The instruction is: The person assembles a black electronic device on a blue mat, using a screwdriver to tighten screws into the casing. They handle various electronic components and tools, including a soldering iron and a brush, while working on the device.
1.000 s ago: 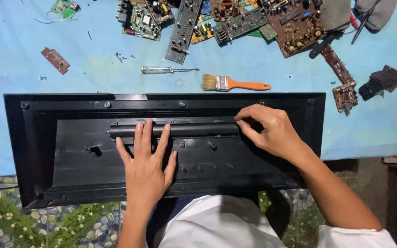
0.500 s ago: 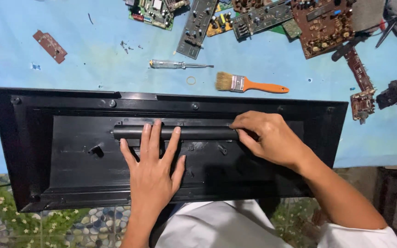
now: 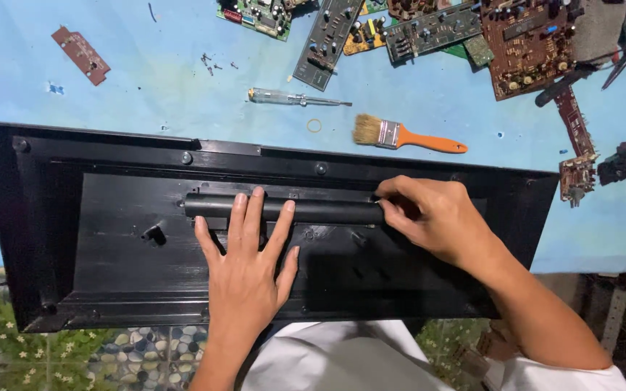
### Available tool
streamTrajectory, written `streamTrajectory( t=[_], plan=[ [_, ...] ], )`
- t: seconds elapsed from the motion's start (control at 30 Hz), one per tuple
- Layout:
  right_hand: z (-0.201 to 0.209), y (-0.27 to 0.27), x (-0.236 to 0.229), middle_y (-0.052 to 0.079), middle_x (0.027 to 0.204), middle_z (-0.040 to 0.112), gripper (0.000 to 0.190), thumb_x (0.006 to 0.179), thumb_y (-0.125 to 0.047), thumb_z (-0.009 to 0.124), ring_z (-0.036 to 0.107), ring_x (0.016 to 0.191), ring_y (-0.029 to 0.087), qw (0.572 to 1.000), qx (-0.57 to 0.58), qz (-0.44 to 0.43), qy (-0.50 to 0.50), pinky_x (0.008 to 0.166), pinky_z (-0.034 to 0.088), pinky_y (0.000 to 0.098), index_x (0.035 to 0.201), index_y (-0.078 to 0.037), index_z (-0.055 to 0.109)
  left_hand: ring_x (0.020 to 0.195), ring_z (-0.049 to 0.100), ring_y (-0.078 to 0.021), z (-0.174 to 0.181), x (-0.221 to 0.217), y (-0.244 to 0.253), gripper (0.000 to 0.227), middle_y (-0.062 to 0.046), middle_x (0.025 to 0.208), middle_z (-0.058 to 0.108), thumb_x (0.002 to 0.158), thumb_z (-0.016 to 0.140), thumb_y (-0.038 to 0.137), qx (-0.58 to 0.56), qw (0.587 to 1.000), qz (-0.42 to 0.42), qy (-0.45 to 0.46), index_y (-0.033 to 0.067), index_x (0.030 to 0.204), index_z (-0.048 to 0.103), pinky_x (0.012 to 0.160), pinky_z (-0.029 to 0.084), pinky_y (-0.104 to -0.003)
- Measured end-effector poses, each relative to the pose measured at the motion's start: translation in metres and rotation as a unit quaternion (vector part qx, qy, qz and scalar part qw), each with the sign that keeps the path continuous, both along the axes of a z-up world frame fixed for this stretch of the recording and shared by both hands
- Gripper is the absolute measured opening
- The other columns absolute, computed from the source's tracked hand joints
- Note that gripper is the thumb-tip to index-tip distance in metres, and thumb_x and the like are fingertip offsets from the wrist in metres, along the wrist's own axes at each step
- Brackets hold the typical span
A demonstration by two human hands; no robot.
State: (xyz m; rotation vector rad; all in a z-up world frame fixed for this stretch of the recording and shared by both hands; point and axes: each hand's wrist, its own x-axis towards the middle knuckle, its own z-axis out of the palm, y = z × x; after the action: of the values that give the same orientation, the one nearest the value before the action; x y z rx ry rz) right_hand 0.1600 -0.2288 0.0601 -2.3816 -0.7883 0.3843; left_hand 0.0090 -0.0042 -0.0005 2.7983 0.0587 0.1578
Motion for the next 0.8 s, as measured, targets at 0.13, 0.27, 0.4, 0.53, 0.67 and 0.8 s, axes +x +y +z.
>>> streamTrajectory(
  t=[0.13, 0.27, 0.4, 0.53, 0.67, 0.8],
  plan=[
    [-0.004, -0.008, 0.005, 0.007, 0.074, 0.067, 0.025, 0.083, -0.004, 0.074, 0.059, 0.054, 0.023, 0.996, -0.057, 0.050, -0.041, 0.055, 0.049, 0.0355, 0.106, -0.005, 0.067, 0.152, 0.030, -0.0316, 0.001, 0.001, 0.000, 0.066, -0.018, 0.163, 0.033, 0.092, 0.066, 0.035, -0.001, 1.000, -0.003, -0.004, 0.0195, 0.153, 0.049, 0.116, 0.018, -0.072],
    [-0.001, -0.008, 0.014, 0.008, 0.077, 0.071, 0.028, 0.080, -0.006, 0.072, 0.066, 0.060, 0.029, 0.983, -0.106, 0.140, -0.051, 0.057, 0.050, 0.0421, 0.106, -0.007, 0.063, 0.152, 0.031, -0.0310, 0.000, 0.000, 0.000, 0.066, -0.017, 0.164, 0.033, 0.093, 0.065, 0.035, 0.000, 1.000, 0.001, -0.005, 0.0204, 0.154, 0.048, 0.117, 0.017, -0.071],
    [-0.001, -0.009, 0.023, 0.006, 0.083, 0.075, 0.031, 0.077, -0.007, 0.074, 0.069, 0.067, 0.029, 0.975, -0.102, 0.192, -0.048, 0.061, 0.052, 0.0418, 0.105, -0.008, 0.061, 0.153, 0.030, -0.0304, -0.001, 0.000, -0.001, 0.067, -0.017, 0.164, 0.032, 0.093, 0.066, 0.035, 0.002, 1.000, 0.002, -0.006, 0.0208, 0.155, 0.046, 0.118, 0.018, -0.071],
    [-0.002, -0.009, 0.026, 0.006, 0.076, 0.072, 0.030, 0.078, -0.007, 0.074, 0.066, 0.062, 0.030, 0.974, -0.092, 0.201, -0.053, 0.058, 0.050, 0.0431, 0.105, -0.008, 0.061, 0.152, 0.032, -0.0308, 0.001, 0.000, -0.001, 0.066, -0.017, 0.163, 0.034, 0.093, 0.066, 0.034, -0.005, 1.000, 0.008, -0.006, 0.0207, 0.154, 0.048, 0.118, 0.018, -0.070],
    [-0.003, -0.008, 0.031, 0.006, 0.073, 0.071, 0.030, 0.077, -0.006, 0.076, 0.064, 0.057, 0.029, 0.974, -0.079, 0.209, -0.043, 0.055, 0.048, 0.0424, 0.104, -0.007, 0.062, 0.152, 0.031, -0.0314, 0.000, 0.001, -0.001, 0.067, -0.017, 0.164, 0.033, 0.092, 0.066, 0.035, 0.001, 1.000, 0.002, -0.010, 0.0206, 0.155, 0.047, 0.117, 0.018, -0.071],
    [-0.002, -0.007, 0.037, 0.005, 0.073, 0.072, 0.028, 0.076, -0.003, 0.075, 0.064, 0.056, 0.027, 0.975, -0.050, 0.217, -0.011, 0.056, 0.048, 0.0395, 0.101, -0.006, 0.063, 0.152, 0.032, -0.0313, 0.001, 0.001, -0.001, 0.066, -0.018, 0.163, 0.034, 0.092, 0.066, 0.035, 0.006, 1.000, 0.002, -0.012, 0.0202, 0.154, 0.049, 0.117, 0.019, -0.070]
  ],
)
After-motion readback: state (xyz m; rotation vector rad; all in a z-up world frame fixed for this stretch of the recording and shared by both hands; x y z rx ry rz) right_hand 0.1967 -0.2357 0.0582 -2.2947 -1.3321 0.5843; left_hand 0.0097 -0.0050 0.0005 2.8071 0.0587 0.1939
